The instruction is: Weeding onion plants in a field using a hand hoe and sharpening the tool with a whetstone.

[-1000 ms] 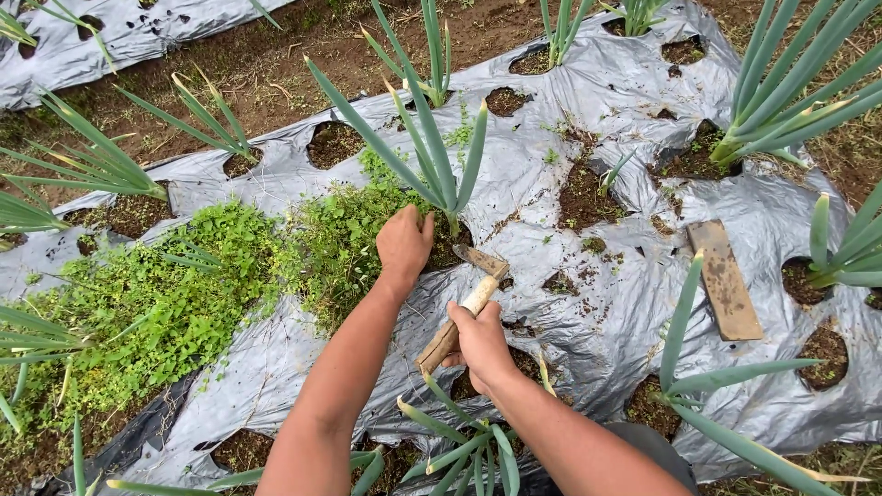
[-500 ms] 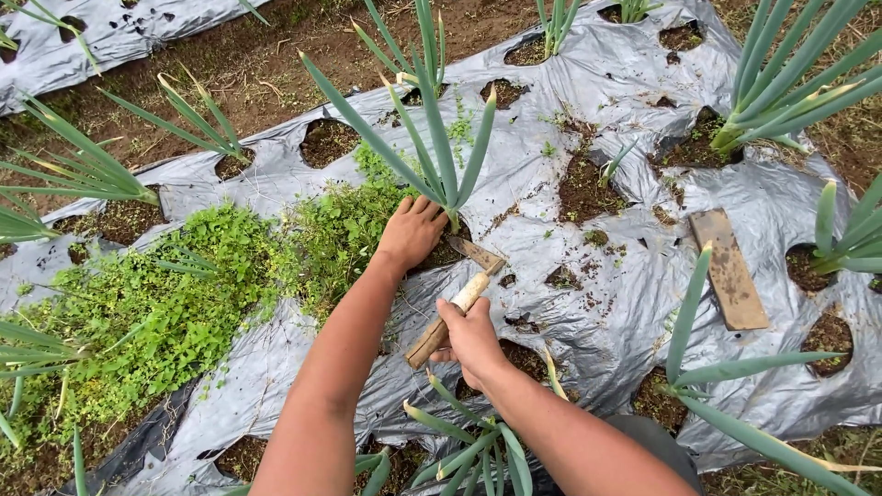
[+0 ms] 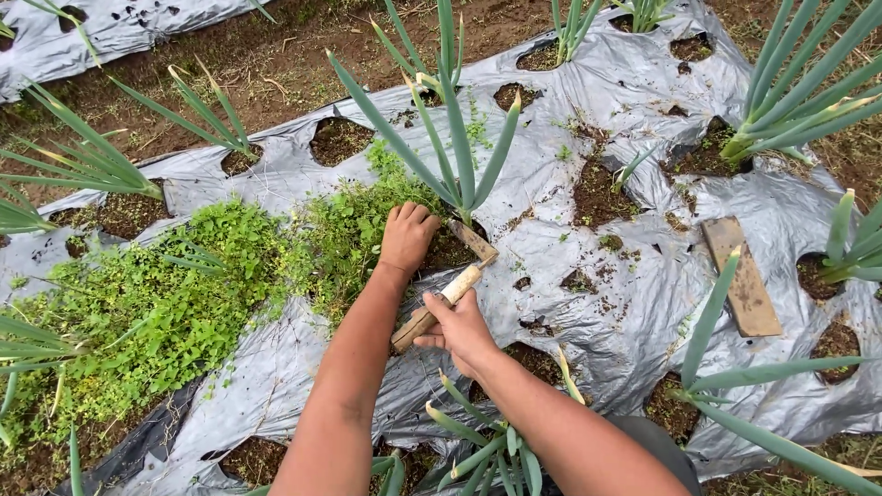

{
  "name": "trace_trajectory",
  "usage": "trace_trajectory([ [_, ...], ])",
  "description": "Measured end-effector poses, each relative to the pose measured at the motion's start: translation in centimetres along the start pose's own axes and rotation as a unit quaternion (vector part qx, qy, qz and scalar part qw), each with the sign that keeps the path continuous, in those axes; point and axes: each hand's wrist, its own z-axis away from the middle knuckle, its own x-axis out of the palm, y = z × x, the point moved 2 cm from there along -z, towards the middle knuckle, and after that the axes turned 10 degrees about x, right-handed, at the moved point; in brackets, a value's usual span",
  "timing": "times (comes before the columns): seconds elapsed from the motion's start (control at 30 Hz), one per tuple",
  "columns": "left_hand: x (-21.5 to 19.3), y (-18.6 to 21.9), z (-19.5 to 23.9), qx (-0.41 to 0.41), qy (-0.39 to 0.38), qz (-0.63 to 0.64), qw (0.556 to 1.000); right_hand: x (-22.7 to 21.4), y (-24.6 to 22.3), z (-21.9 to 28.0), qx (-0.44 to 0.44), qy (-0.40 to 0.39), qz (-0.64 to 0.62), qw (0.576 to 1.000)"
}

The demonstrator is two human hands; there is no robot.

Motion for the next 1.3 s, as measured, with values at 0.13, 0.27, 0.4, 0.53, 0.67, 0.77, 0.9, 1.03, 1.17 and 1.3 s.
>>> trace_trajectory([
  [0.13, 0.0, -0.2, -0.2, -0.037, -0.046, 0.014, 0.998, 0.8, -0.2, -0.7, -0.010, 0.016, -0.018, 1.000],
  [0.27, 0.2, -0.4, -0.5, -0.074, -0.056, 0.074, 0.993, 0.5, 0.1, -1.9, -0.014, 0.025, -0.006, 1.000],
  [0.4, -0.8, -0.6, -0.6, -0.093, -0.061, 0.112, 0.988, 1.5, -0.9, -0.9, -0.011, 0.036, 0.011, 0.999],
  [0.53, -0.5, -0.6, -0.4, -0.095, -0.060, 0.119, 0.986, 2.3, -1.8, 0.7, -0.006, 0.045, 0.032, 0.998],
  [0.67, 0.4, -0.7, 0.0, -0.100, -0.053, 0.112, 0.987, 2.1, -2.6, 1.0, 0.004, 0.045, 0.061, 0.997],
  [0.77, 0.8, -0.6, 0.2, -0.103, -0.048, 0.117, 0.987, 2.5, -3.1, 2.4, 0.010, 0.044, 0.058, 0.997],
  [0.9, 1.6, -0.4, 1.1, -0.113, -0.040, 0.116, 0.986, 0.6, -0.9, -1.5, -0.018, 0.031, 0.028, 0.999],
  [1.03, 1.5, -0.4, 1.2, -0.117, -0.030, 0.135, 0.983, 2.3, -3.0, 3.0, 0.017, 0.016, 0.074, 0.997],
  [1.17, 0.5, -0.5, 0.5, -0.120, -0.021, 0.144, 0.982, 2.5, -3.4, 3.4, 0.026, 0.022, 0.066, 0.997],
  [1.3, 0.0, -0.2, 0.5, -0.126, -0.017, 0.142, 0.982, 1.7, -2.4, 0.4, -0.004, 0.016, 0.036, 0.999],
])
